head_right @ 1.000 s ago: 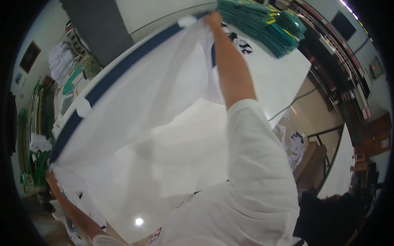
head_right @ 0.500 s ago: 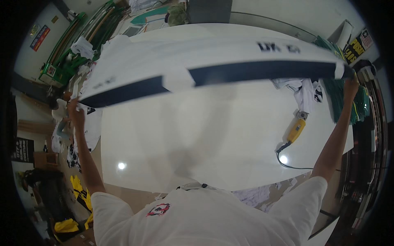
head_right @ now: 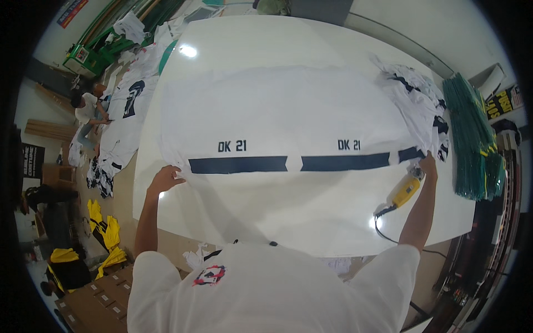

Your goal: The person places white garment pieces on a white table and uses a yellow rotary cutter to trim along the edges of the printed black details.

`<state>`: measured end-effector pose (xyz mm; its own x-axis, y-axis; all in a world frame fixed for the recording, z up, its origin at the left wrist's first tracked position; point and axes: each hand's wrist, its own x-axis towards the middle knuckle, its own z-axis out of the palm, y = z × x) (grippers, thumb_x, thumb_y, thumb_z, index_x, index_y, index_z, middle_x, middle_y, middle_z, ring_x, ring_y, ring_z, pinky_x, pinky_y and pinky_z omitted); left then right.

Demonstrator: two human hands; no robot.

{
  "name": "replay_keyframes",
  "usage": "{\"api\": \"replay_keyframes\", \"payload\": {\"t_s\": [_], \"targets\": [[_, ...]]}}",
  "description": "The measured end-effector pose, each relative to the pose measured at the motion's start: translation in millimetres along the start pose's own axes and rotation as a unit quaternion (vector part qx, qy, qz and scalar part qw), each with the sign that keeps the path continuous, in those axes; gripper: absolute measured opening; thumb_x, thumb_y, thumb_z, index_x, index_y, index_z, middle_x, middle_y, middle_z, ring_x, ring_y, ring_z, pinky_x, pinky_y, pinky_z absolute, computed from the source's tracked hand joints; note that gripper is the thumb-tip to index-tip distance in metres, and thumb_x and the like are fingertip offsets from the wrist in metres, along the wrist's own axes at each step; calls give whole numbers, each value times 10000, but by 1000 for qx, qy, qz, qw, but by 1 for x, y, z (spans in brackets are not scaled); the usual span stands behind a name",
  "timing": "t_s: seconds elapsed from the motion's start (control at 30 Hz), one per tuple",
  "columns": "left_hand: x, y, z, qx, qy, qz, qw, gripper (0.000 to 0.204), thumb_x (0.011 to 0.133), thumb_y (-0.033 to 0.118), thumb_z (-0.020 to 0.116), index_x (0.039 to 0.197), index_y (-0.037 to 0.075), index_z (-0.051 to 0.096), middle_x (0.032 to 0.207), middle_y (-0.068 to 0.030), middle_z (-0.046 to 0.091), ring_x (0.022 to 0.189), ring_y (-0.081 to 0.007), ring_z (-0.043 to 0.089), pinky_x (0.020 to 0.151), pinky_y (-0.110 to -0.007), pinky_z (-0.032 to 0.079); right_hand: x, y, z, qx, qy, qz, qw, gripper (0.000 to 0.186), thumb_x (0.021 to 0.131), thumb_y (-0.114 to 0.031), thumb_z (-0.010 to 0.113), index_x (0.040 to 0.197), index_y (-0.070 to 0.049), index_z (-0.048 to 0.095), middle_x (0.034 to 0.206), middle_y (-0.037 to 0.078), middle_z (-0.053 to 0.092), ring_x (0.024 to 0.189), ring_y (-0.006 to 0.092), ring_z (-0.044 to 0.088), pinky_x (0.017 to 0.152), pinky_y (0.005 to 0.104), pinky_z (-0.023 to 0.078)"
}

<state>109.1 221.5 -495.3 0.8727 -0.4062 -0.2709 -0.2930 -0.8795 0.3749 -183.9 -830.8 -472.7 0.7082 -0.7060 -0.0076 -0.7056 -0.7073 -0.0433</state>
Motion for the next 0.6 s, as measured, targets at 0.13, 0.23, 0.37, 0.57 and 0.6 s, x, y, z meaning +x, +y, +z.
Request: {"api": "replay_keyframes", "payload": {"t_s": [0.13,0.23,0.37,0.57,0.6], "targets": [[4,-7,16,-52,137,-31,989,404,896,369,805,1156,65,749,951,-96,689,890,-265,680,792,-397,553,-64,-121,34,71,54,-85,992,576,925,-172,645,1457,13,522,1317,304,636,1227,473,617,1048,500,500],[16,-15,36,7,217,-24,976,617,885,450,799,1348,69,654,1262,-153,639,1153,-333,624,940,-490,510,-137,-225,64,114,89,-208,968,549,971,-238,666,1463,-46,517,1421,238,581,1297,441,574,1065,525,478],[15,-22,59,82,195,-90,973,839,886,571,747,1546,121,488,1569,-208,436,1430,-410,435,1051,-654,406,-203,-293,84,69,17,-197,978,550,1021,-303,626,1515,-108,483,1525,204,481,1423,407,465,1073,596,451],[-13,-20,67,92,108,-208,968,997,886,768,605,1638,160,364,1707,-218,261,1546,-471,275,1153,-744,263,-231,-267,96,93,-4,-156,983,535,1055,-346,575,1552,-185,461,1590,169,429,1486,370,406,1071,674,420],[-17,-18,67,102,92,-228,964,1009,890,789,581,1648,166,348,1717,-218,241,1551,-484,258,1170,-744,242,-232,-259,96,110,-21,-127,986,529,1063,-362,558,1555,-196,459,1603,150,425,1491,365,403,1073,692,411]]}}
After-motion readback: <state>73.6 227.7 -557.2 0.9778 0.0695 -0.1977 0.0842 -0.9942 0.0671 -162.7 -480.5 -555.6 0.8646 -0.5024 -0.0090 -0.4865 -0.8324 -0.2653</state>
